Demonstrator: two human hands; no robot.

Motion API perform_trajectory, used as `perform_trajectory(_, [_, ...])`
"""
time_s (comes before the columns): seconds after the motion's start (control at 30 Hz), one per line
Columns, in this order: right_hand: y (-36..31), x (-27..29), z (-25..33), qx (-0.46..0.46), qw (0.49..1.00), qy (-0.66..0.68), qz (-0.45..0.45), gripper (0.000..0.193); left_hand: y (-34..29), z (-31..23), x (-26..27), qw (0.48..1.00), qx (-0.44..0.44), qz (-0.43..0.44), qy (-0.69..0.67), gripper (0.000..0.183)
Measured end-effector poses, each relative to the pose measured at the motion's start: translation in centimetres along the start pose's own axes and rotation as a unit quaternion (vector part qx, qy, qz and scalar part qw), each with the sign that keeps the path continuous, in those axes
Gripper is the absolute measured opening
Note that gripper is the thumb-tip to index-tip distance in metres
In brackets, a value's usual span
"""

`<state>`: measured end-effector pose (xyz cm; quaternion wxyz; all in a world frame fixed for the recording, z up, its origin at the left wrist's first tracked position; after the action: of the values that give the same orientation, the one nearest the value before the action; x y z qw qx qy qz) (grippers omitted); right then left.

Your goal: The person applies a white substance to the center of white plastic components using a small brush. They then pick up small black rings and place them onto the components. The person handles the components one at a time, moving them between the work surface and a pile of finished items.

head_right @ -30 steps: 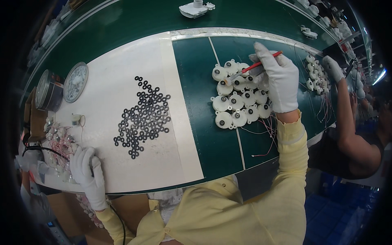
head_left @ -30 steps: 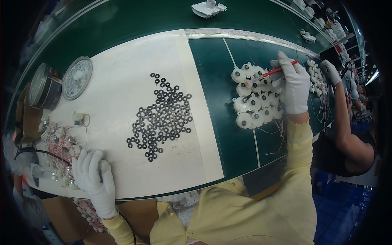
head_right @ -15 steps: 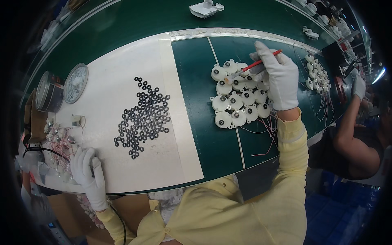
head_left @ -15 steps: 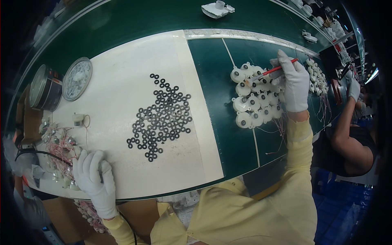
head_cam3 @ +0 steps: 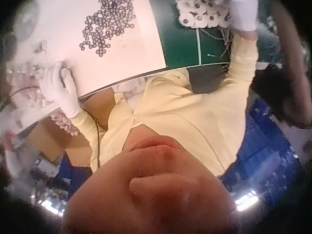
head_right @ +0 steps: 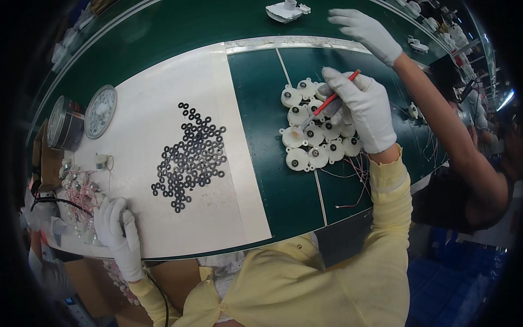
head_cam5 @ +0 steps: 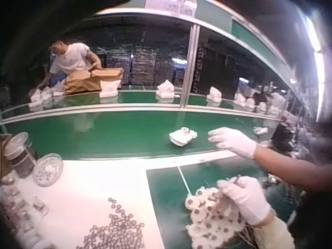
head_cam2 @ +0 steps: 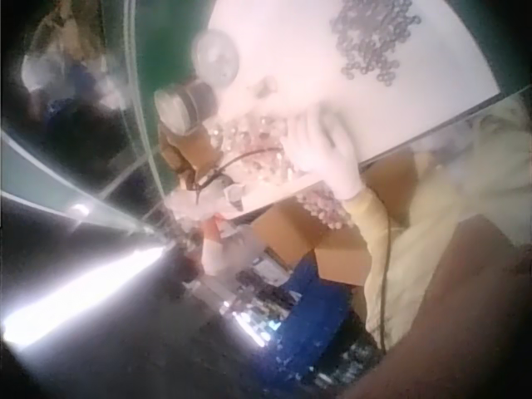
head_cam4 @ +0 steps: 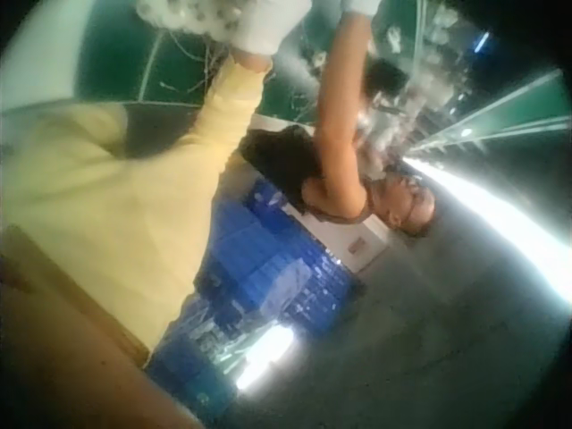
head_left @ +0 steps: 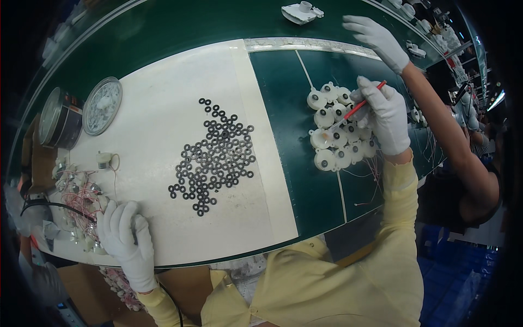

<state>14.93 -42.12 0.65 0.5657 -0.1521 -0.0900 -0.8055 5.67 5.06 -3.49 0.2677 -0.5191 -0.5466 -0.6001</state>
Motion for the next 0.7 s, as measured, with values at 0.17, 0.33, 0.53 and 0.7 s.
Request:
perform_trajectory(0.17, [0.1, 0.3, 0.2, -0.007, 1.000, -0.012, 0.010, 0.032, 0.0, -0.1, 0.0, 1.000, 0.004, 0.002, -0.002, 0.030])
perform_trajectory(0.33, [0.3, 0.3, 0.1, -0.001, 1.000, -0.015, 0.006, 0.031, 0.1, -0.1, 0.0, 1.000, 0.003, 0.001, -0.002, 0.030])
perform_trajectory(0.53, [0.7, 0.7, -0.3, -0.002, 1.000, -0.031, 0.000, 0.034, 0.1, -0.1, 0.0, 1.000, -0.001, -0.004, 0.003, 0.029])
perform_trajectory(0.7, [0.6, 1.0, -0.2, 0.015, 1.000, -0.015, -0.022, 0.036, 0.1, -0.1, 0.1, 1.000, -0.002, -0.003, 0.004, 0.029])
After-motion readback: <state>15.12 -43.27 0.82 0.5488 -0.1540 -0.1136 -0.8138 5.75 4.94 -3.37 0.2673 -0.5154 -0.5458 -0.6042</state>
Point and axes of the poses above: each hand's wrist, its own y-axis towards the middle knuckle, its own x-axis out of the back of the hand, z = x × y, the point moved 2 cm from there along y, towards the middle knuckle, and after that the axes turned 4 degrees about -y, right-handed, at the moved point
